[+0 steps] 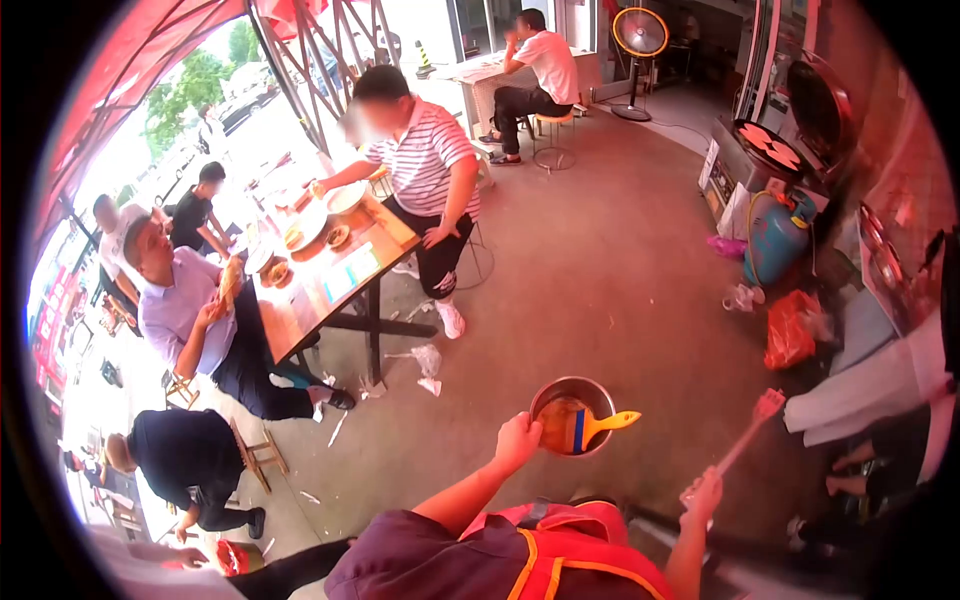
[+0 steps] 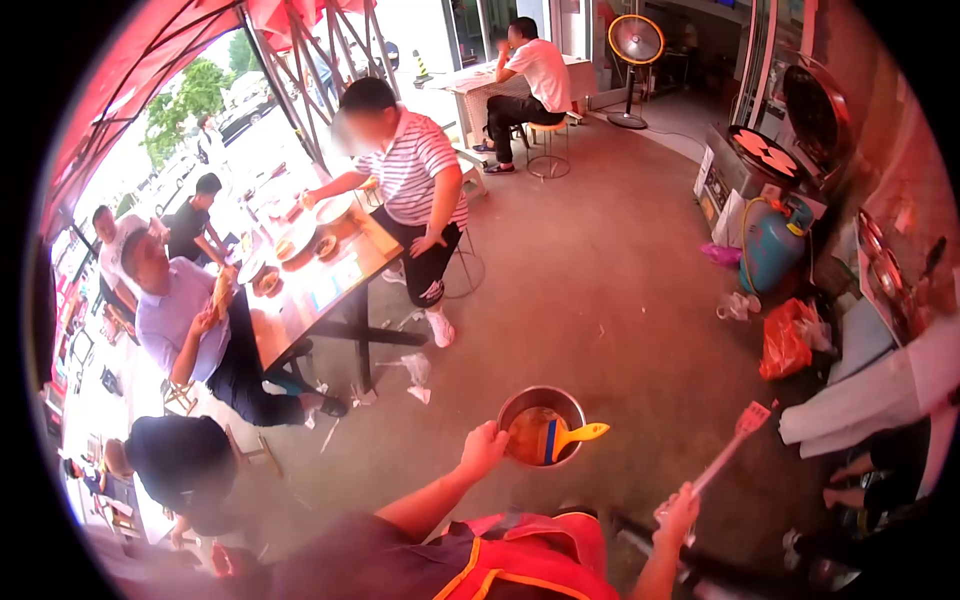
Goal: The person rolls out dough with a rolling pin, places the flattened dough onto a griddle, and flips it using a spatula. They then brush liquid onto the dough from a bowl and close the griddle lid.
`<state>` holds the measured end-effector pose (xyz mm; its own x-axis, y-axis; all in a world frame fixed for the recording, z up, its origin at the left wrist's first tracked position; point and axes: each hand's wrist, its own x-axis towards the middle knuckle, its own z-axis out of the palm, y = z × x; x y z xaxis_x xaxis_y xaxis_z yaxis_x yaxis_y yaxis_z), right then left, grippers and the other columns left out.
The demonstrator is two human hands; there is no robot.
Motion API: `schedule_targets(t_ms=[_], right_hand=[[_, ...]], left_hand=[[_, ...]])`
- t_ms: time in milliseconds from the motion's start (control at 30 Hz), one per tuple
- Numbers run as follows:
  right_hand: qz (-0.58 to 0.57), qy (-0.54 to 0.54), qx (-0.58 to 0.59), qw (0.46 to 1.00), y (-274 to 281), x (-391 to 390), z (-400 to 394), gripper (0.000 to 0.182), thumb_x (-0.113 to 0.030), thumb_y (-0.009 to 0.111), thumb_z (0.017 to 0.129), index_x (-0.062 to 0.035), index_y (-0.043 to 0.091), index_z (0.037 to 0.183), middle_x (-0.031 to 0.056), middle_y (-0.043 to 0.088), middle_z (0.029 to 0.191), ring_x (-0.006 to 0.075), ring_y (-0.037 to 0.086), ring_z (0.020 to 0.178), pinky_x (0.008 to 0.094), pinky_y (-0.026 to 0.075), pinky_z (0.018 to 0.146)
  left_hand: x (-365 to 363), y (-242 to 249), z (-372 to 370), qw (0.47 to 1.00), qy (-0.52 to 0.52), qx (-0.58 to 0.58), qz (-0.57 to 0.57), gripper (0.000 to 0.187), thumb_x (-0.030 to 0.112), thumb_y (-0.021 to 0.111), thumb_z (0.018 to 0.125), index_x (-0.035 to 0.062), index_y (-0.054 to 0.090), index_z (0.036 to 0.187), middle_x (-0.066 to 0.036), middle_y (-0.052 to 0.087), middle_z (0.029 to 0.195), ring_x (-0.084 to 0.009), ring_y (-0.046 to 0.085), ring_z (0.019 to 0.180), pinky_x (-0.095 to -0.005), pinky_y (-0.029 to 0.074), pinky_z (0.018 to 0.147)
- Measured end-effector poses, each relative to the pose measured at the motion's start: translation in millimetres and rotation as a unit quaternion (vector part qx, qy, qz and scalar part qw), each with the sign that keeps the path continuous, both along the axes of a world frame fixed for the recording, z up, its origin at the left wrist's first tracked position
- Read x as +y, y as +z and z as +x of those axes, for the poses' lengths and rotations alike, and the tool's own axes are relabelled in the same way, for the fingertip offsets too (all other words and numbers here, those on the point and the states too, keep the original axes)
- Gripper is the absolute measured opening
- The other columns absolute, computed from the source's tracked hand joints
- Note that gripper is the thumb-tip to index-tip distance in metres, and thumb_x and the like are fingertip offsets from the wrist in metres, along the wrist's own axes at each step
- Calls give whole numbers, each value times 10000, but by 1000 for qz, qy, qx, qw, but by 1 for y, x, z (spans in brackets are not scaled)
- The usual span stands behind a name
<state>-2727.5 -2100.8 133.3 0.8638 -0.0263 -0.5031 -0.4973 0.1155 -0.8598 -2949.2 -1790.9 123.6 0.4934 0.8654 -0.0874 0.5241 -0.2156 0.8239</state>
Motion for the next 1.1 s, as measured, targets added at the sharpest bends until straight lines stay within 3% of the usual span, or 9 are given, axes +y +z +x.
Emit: schedule_targets(t_ms=[167,233,300,433,467,533,667,933,1100], right_hand=[[-32,2,-27,999,-25,49,170,202,-315,558,938,-172,458,838,-44,372,548,83,377,382,261,296,321],[-95,26,-43,994,-49,87,255,212,-283,581,927,-170,458,797,-60,358,523,70,353,368,246,268,318],[-65,119,-13,991,-8,141,323,213,-290,589,932,-169,463,809,-64,367,529,65,357,370,241,267,319],[24,215,-30,976,70,264,466,234,-329,570,955,-148,469,847,-35,418,555,79,393,374,253,289,326],[28,226,-41,973,80,293,508,231,-347,559,962,-150,476,875,-35,428,568,76,394,377,246,295,331],[37,241,-58,968,90,343,592,222,-360,550,967,-158,476,911,-29,453,585,78,396,377,242,305,335],[38,186,-71,979,109,422,761,235,-351,587,925,-147,476,888,-1,503,617,108,468,402,270,358,328],[-62,137,-61,987,179,468,1050,320,-395,596,912,-81,551,957,16,514,637,122,488,432,276,371,347],[-73,143,-40,986,171,481,1231,358,-417,589,912,-60,558,911,22,510,634,124,478,432,278,366,358]], left_hand=[[109,1,149,995,1,2,104,262,227,550,853,-8,577,741,-248,616,731,-452,614,723,-514,488,635],[153,2,214,997,48,-46,45,240,189,568,849,-26,578,742,-244,608,721,-414,631,722,-476,481,619],[206,-8,262,996,64,-41,44,214,145,574,835,-41,553,731,-258,567,685,-376,623,665,-459,455,598],[285,47,384,992,81,-88,37,208,73,562,801,-38,468,653,-112,455,536,-133,442,542,-393,379,506],[320,17,410,989,96,-115,-1,204,50,551,815,-20,463,646,-48,461,556,-96,451,554,-346,419,479],[345,47,476,983,105,-146,-47,186,23,524,837,-13,472,662,-37,491,587,-91,485,551,-301,474,462],[437,28,606,989,61,-127,-32,157,40,508,841,-45,506,709,-81,562,633,-141,583,554,-305,516,473],[582,76,921,992,-10,-111,-51,154,44,497,838,-54,510,720,-92,560,626,-168,584,503,-315,509,463],[660,66,1107,983,-49,-164,-70,154,53,501,857,-25,509,724,-63,546,632,-143,556,505,-286,476,468]])
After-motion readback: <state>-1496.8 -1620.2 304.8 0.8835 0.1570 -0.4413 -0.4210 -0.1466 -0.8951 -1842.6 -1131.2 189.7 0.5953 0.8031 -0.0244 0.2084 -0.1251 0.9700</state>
